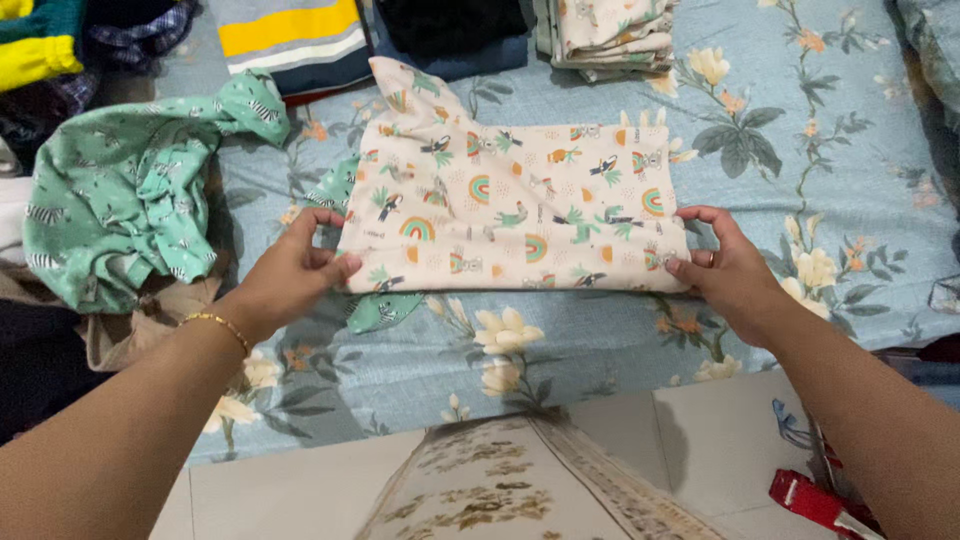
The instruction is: The person folds several items of clothing on a bed, including denim shorts, a red t-shirt, a black garment, a striped shirt, and patterned children's pajamas.
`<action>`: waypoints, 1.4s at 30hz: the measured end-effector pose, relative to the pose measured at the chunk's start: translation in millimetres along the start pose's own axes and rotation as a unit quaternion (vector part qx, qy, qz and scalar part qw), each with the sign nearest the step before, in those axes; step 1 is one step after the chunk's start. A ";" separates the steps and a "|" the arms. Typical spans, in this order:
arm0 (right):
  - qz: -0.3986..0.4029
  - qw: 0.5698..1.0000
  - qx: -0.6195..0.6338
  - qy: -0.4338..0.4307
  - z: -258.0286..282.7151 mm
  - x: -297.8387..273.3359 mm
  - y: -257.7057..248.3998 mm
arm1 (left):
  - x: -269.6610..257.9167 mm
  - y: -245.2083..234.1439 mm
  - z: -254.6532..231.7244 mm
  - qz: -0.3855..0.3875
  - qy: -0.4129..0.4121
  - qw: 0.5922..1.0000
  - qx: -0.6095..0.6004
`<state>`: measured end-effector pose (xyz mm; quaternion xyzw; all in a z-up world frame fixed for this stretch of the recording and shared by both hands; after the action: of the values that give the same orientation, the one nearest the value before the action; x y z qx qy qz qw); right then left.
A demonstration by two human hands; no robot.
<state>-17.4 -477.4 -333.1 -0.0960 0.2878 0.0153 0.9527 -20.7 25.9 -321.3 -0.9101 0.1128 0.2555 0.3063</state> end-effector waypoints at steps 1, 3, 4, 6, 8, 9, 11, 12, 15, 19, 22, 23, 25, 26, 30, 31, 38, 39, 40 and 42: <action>0.006 1.000 -0.016 -0.010 -0.3 1.3 -1.2 | -2.0 -2.9 -0.8 -0.006 -0.010 0.999 0.050; 0.011 1.000 -0.027 -0.001 0.1 7.8 -1.8 | -3.0 -8.1 -5.8 -0.010 -0.006 0.992 0.126; 0.009 0.999 -0.023 0.020 -1.0 10.7 -2.8 | -2.0 -10.0 -8.7 -0.007 0.006 0.988 0.152; -0.030 0.996 -0.082 0.012 5.9 20.6 -9.9 | 7.0 -22.7 -16.4 -0.053 0.045 0.984 0.167; -0.104 0.972 -0.207 -0.047 28.3 38.2 -18.8 | 25.5 -42.3 -27.5 -0.150 0.097 0.974 0.142; -0.130 0.956 -0.249 -0.084 42.2 47.9 -17.9 | 42.3 -46.8 -30.5 -0.175 0.087 0.972 0.131; -0.180 0.913 -0.330 -0.158 74.0 71.5 -4.1 | 82.6 -57.9 -43.6 -0.227 0.067 0.965 0.110; -0.149 0.883 -0.369 -0.250 94.0 78.5 12.6 | 107.7 -52.7 -46.6 -0.182 0.020 0.982 0.057; -0.087 0.786 -0.483 -0.376 126.4 99.2 52.2 | 162.2 -28.3 -60.2 -0.074 -0.078 0.993 -0.042; -0.100 0.866 -0.474 -0.124 112.6 151.0 20.9 | 193.8 -28.2 -58.7 -0.078 -0.101 0.992 -0.021; -0.105 0.901 -0.419 -0.041 95.6 171.2 -11.9 | 205.8 -31.8 -49.0 -0.057 -0.046 0.992 -0.099; -0.109 0.899 -0.422 -0.040 92.4 176.9 -16.0 | 208.4 -31.5 -51.6 -0.039 -0.014 0.989 -0.139; -0.101 0.909 -0.400 -0.064 89.2 184.3 -14.4 | 211.8 -30.3 -59.4 -0.006 -0.018 0.995 -0.100; -0.096 0.913 -0.390 -0.076 89.6 185.0 -10.9 | 210.6 -30.7 -65.7 0.009 -0.021 0.996 -0.082; -0.035 0.933 -0.329 -0.143 109.1 169.3 5.0 | 211.2 -16.9 -89.3 0.129 -0.147 0.960 -0.200; -0.040 0.929 -0.346 -0.124 111.6 164.3 6.2 | 212.7 -11.4 -93.0 0.151 -0.190 0.946 -0.216; -0.088 0.891 -0.385 -0.225 133.5 109.1 6.1 | 178.1 -59.7 -160.7 0.095 0.139 0.974 -0.155; -0.076 0.890 -0.366 -0.260 133.8 98.4 7.5 | 161.8 -63.0 -162.6 0.068 0.167 0.979 -0.094; -0.064 0.888 -0.346 -0.295 133.7 86.8 8.3 | 143.7 -64.8 -162.8 0.041 0.194 0.980 -0.034; -0.052 0.888 -0.323 -0.324 128.4 68.8 10.8 | 106.3 -57.3 -157.3 0.003 0.227 0.972 0.058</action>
<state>109.1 -444.0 -268.1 -0.4031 -0.0629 0.0884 0.9087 152.0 -31.0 -242.2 -0.9246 0.1965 0.0365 0.3241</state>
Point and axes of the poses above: each hand's wrist, its own x-axis towards the middle knuckle, its own y-axis out of the palm, z = x × y, the point moved 7 cm from there along x, towards the middle knuckle, and after that the axes turned 9 degrees about x, right-handed, at the moved point
